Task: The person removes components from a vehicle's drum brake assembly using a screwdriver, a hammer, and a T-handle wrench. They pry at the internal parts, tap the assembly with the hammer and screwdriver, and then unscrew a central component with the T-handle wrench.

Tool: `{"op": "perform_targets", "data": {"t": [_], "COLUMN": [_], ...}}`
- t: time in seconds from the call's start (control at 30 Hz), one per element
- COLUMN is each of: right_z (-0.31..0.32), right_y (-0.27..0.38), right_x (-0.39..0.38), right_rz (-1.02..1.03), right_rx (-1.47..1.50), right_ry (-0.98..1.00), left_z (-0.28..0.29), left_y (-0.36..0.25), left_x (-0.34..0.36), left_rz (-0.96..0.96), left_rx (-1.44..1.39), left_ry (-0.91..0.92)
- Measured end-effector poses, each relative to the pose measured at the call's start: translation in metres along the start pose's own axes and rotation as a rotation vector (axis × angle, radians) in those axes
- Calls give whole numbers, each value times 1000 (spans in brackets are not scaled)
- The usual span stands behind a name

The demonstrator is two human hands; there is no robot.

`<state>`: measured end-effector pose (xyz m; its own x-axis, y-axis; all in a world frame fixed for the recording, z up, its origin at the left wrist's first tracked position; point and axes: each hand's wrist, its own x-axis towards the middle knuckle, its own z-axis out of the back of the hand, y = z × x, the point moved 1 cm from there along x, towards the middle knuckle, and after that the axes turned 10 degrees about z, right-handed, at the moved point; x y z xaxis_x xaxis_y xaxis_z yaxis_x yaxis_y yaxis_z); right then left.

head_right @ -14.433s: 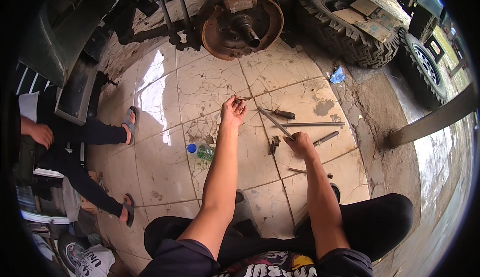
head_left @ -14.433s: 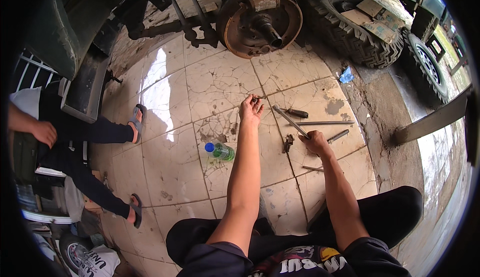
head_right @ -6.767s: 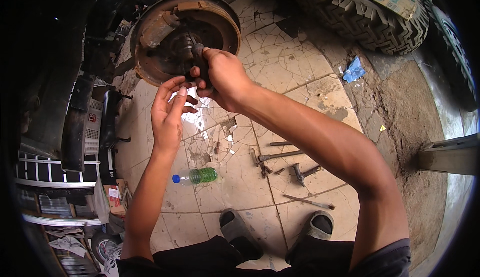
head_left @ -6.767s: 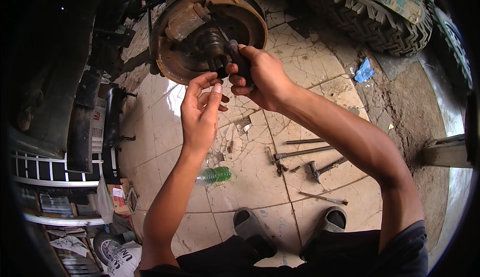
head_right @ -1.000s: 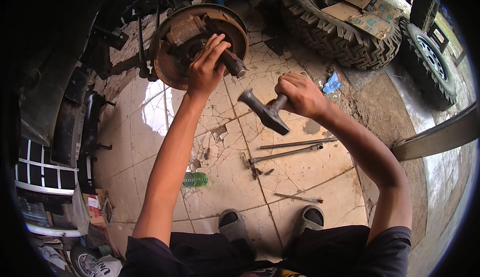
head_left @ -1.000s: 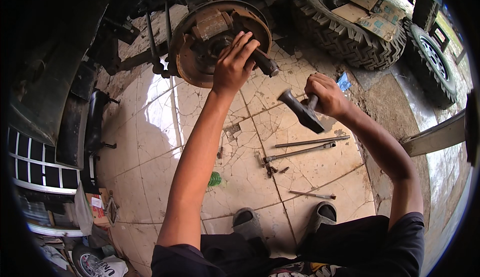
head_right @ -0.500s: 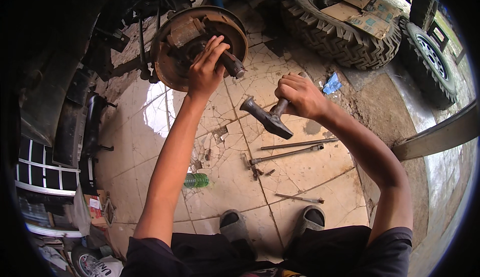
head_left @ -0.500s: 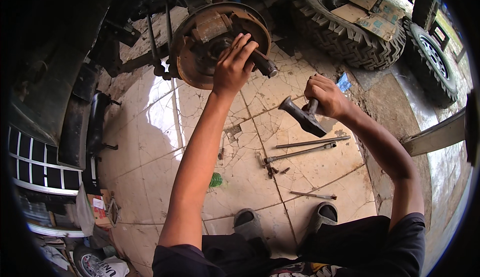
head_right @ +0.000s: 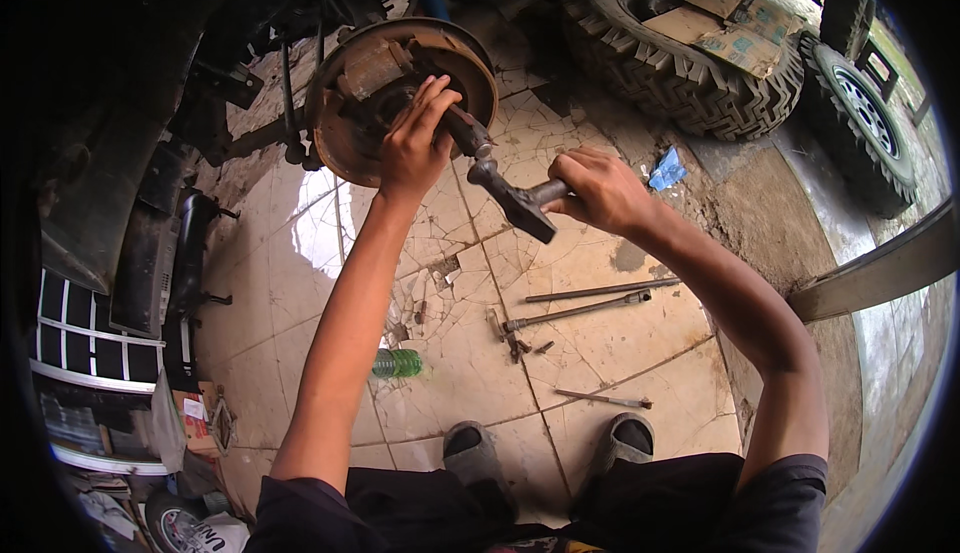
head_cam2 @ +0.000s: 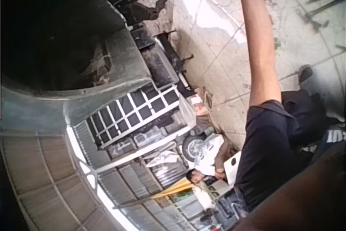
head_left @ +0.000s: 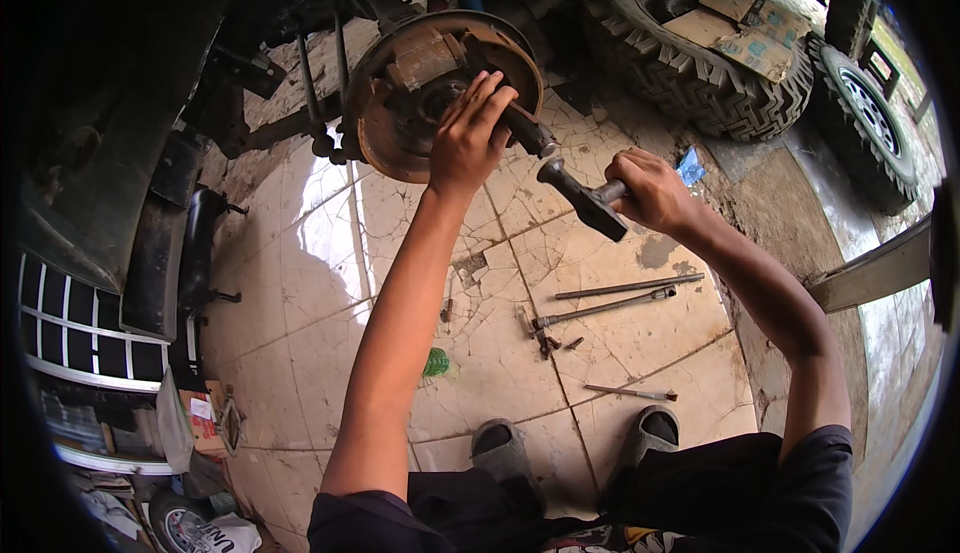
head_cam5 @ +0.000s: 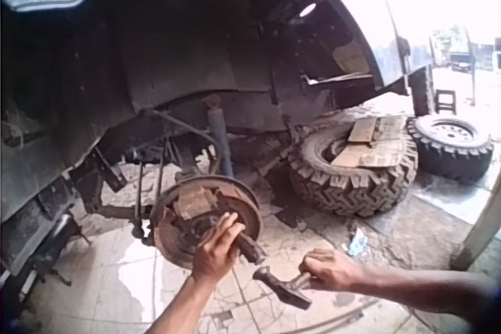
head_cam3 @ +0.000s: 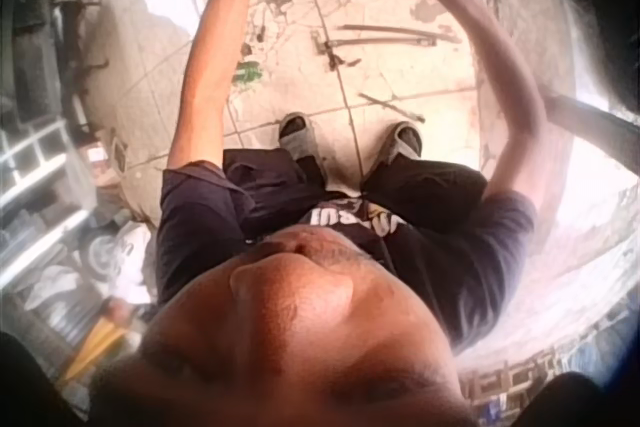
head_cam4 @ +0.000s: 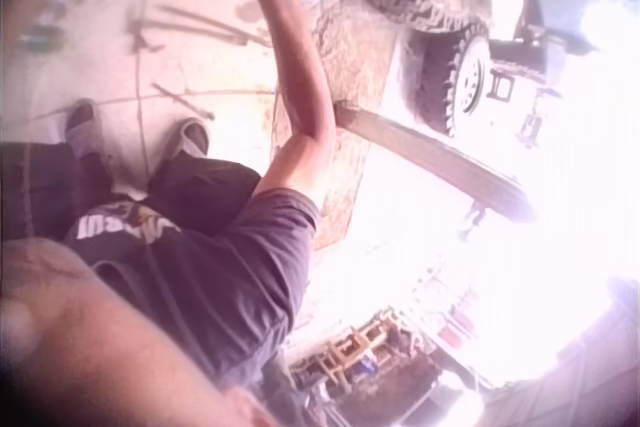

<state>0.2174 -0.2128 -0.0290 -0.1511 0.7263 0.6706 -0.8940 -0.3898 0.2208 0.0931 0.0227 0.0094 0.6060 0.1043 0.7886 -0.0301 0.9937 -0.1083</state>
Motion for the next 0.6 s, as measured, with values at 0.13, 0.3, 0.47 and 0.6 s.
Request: {"op": "perform_targets", "data": {"t": [0.13, 0.3, 0.47, 0.6], "right_z": [1, -1, -2, -1], "right_y": [3, -4, 11, 3], "right_x": [3, -6, -4, -9], "right_rz": [128, 25, 146, 78], "right_rx": [-36, -68, -15, 34], "right_ry": [0, -23, -58, -155], "left_z": [-1, -1, 0, -1], "left_y": [0, -2, 0, 0], "left_x": [-4, -1, -5, -5], "left_rz": [12, 0, -14, -42], "left_rx": [6, 5, -8, -13], "left_ry": [7, -3, -7, -19]}}
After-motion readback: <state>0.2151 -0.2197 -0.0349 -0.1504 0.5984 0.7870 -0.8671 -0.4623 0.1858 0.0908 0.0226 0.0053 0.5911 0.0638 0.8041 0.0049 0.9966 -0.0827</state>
